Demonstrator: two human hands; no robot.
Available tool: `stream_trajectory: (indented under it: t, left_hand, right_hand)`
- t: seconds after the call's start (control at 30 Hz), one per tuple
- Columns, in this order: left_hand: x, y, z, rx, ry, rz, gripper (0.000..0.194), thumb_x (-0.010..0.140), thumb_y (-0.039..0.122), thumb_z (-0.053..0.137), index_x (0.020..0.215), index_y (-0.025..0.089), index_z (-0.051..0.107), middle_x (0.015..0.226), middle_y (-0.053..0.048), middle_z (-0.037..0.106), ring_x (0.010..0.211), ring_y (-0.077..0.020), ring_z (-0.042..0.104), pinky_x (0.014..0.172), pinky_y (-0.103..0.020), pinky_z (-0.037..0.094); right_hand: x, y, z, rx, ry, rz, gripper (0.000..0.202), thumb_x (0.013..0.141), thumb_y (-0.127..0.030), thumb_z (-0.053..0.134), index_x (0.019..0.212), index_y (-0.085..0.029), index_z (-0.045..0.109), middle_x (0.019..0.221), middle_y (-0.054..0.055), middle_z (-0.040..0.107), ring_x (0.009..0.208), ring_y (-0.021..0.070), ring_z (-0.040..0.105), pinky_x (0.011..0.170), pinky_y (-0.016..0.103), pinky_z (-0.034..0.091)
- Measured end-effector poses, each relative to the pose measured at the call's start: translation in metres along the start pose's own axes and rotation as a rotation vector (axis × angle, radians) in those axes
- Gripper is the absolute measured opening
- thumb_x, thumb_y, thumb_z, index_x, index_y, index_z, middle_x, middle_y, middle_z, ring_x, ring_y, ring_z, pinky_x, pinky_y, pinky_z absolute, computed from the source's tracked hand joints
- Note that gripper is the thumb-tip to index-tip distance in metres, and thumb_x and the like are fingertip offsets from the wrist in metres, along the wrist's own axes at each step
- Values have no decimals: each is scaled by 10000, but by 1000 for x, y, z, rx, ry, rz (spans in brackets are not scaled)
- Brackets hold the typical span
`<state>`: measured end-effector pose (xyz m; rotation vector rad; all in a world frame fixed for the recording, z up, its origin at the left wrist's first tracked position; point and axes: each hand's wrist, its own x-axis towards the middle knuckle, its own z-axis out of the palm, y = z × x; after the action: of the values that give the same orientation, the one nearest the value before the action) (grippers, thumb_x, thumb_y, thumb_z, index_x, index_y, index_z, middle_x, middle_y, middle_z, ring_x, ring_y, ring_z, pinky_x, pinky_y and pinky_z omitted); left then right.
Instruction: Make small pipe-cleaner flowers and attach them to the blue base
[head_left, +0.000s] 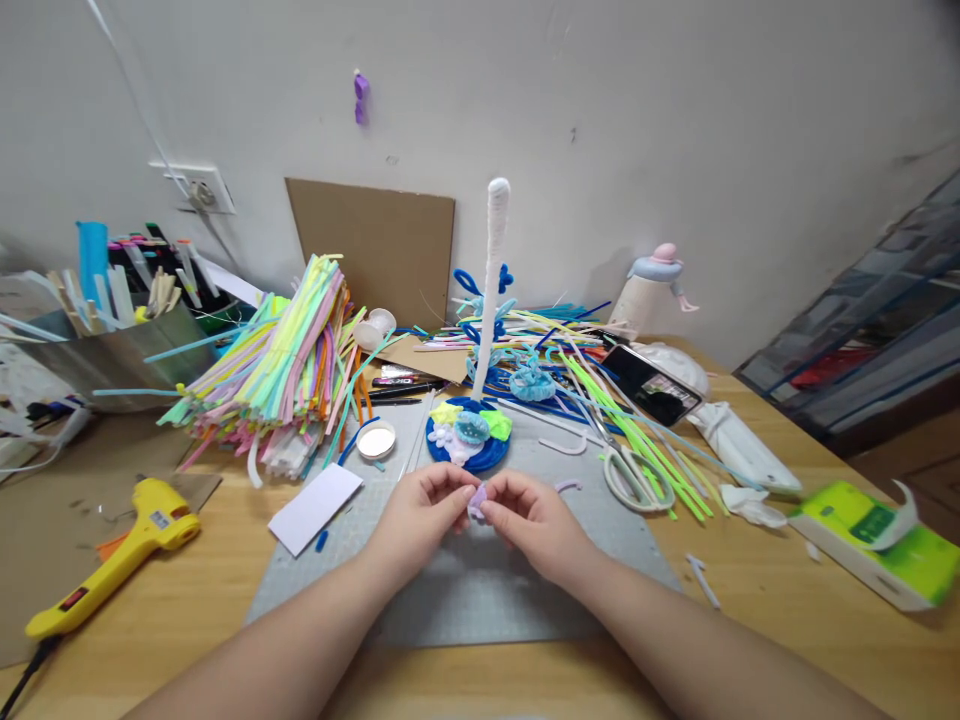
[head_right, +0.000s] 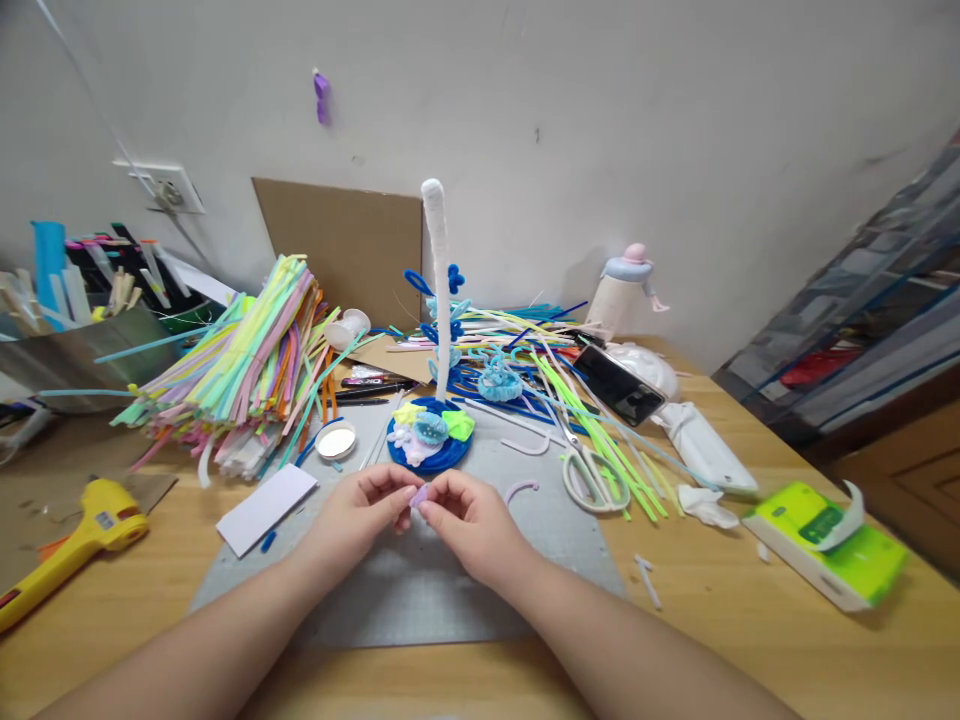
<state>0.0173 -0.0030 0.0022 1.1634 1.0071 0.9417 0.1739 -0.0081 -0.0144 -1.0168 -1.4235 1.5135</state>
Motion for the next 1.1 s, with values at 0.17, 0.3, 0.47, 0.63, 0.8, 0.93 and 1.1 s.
stream_trajectory:
  t: [0.17, 0.3, 0.47, 0.63, 0.8, 0.93, 1.1]
  left_hand:
    - [-2, 1, 2, 27, -13, 48, 254, 695, 329, 658, 851, 134, 614, 701, -17, 622, 603, -107, 548, 546, -209, 417]
    - [-3, 3, 4, 56, -25, 41, 219, 718, 313, 634, 830, 125, 617, 723, -26, 615, 616, -106, 539, 561, -211, 418]
    - [-4, 2, 3, -22, 1, 79, 228, 703, 285, 653, 876, 160, 572, 744, -1, 592, 661, -109, 545, 587, -209, 428]
    - [-3, 0, 3, -43, -63, 71, 184, 725, 296, 635, 812, 144, 578, 732, -3, 591, 617, -97, 540, 615, -227, 435]
    - [-2, 3, 3, -78, -102, 42, 192, 699, 275, 666, 801, 131, 591, 672, 0, 597, 616, -98, 547, 634, -228, 434]
    - [-2, 9, 1, -89, -104, -60, 248, 619, 288, 729, 748, 121, 598, 668, -7, 605, 582, -95, 542, 576, -213, 430]
    - [-2, 9, -3, -114, -174, -168, 290, 596, 327, 743, 720, 108, 599, 606, 9, 564, 503, -68, 484, 502, -197, 409]
  right_hand:
    - [2, -3, -1, 92, -11, 38, 270, 749, -413, 605, 749, -159, 513, 616, -39, 520, 418, 43, 379, 392, 172, 282]
    - [2, -7, -2, 237, -11, 121, 289, 738, -425, 612, 765, -176, 469, 553, -65, 504, 361, 32, 360, 351, 149, 219]
    - [1, -8, 0, 319, -82, 168, 308, 696, -367, 677, 797, -178, 457, 599, -42, 575, 353, 31, 398, 319, 130, 207]
    - [0, -6, 2, 446, -144, 203, 308, 701, -340, 678, 799, -181, 433, 656, -11, 621, 378, 39, 464, 326, 125, 250]
    - [1, -2, 0, 358, -127, 112, 259, 759, -330, 622, 842, -201, 413, 652, -24, 611, 379, 55, 476, 327, 134, 279]
    - [-1, -7, -5, 58, -93, -71, 166, 787, -283, 593, 898, -208, 494, 693, -30, 586, 505, 78, 520, 422, 168, 367]
    - [-6, -13, -10, -217, -174, -193, 117, 810, -217, 556, 923, -190, 575, 812, 9, 622, 674, 109, 559, 590, 217, 430]
